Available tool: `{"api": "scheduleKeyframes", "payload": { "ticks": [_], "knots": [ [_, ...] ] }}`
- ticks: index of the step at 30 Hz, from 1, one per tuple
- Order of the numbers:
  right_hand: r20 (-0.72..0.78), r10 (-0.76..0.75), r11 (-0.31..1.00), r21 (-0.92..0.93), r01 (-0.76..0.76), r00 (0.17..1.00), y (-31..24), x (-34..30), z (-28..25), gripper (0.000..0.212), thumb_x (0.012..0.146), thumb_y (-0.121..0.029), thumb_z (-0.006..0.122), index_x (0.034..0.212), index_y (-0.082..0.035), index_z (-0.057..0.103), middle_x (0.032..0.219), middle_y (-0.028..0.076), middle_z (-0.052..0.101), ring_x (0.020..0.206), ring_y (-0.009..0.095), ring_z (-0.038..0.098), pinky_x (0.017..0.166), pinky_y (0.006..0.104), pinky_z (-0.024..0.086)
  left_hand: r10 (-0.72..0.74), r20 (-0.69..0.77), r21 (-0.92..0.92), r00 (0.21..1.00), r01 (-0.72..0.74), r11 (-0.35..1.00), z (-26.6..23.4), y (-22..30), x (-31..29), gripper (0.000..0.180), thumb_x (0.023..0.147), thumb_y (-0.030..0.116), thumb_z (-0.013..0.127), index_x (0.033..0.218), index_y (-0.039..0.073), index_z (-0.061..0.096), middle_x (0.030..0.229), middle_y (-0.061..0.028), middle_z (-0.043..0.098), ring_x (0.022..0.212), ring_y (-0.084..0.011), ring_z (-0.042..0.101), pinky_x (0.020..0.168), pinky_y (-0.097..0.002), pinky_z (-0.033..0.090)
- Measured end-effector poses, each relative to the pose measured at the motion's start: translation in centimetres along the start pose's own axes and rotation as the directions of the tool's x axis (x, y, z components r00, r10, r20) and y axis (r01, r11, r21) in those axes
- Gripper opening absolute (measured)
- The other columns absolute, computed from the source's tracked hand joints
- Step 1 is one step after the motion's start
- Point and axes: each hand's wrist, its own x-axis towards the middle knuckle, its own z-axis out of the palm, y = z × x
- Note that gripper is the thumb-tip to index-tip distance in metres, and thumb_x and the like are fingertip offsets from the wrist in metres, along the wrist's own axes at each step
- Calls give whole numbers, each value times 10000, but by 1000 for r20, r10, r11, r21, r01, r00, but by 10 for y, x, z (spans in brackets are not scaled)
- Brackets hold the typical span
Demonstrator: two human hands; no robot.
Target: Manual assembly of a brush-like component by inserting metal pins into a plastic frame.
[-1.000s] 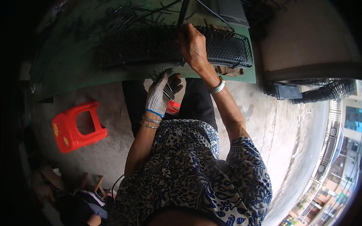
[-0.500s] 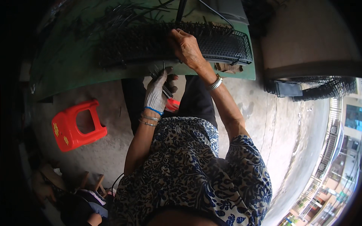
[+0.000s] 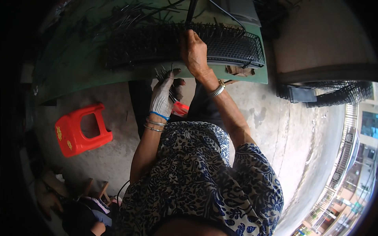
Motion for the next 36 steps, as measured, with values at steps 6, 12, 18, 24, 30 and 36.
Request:
{"api": "scheduleKeyframes", "payload": {
  "ticks": [6,12,18,24,30,36],
  "knots": [
    [47,22,956,-293,-7,999,1,-8,-10,114,881,-143,642,944,-50,631,744,135,608,591,295,573,573,346,476,27,71,1,997,-27,1000,-5,-2,3,340,970,307,546,1162,37,622,736,-52,640,477,-47,467,423,-198,355],
    [533,348,913,-7,-407,772,-26,-5,-52,227,899,-209,638,971,5,664,852,119,642,664,196,602,595,319,468,4,125,32,992,-8,999,-6,5,-1,343,971,304,549,1176,37,617,758,-42,635,543,-50,506,446,-189,386],
    [635,196,880,222,-420,747,-26,-19,-63,200,894,-108,648,1047,16,682,822,121,667,835,166,659,738,292,522,-78,208,119,975,54,991,-2,11,-4,317,965,286,559,1172,56,630,837,-76,685,612,-59,586,450,-170,391],
    [719,348,778,137,-613,601,-33,-9,-66,213,865,-151,697,951,41,671,845,74,669,828,143,650,712,270,506,-118,290,225,950,52,973,-4,13,-5,309,976,267,539,1179,50,624,857,-80,691,625,-68,602,455,-170,393],
    [754,179,588,433,-683,632,-23,-11,-67,226,853,-176,716,920,30,655,803,51,648,745,128,624,658,254,497,-139,337,227,931,62,972,-12,10,1,285,970,265,554,1141,54,638,831,-76,693,618,-62,613,434,-179,372],
    [824,166,733,265,-626,542,-24,0,-70,99,885,-68,638,913,26,651,812,64,672,688,121,629,625,247,505,-130,302,254,944,52,966,-9,9,1,288,970,290,555,1125,60,635,860,-101,700,608,-60,601,439,-177,389]
  ]
}}
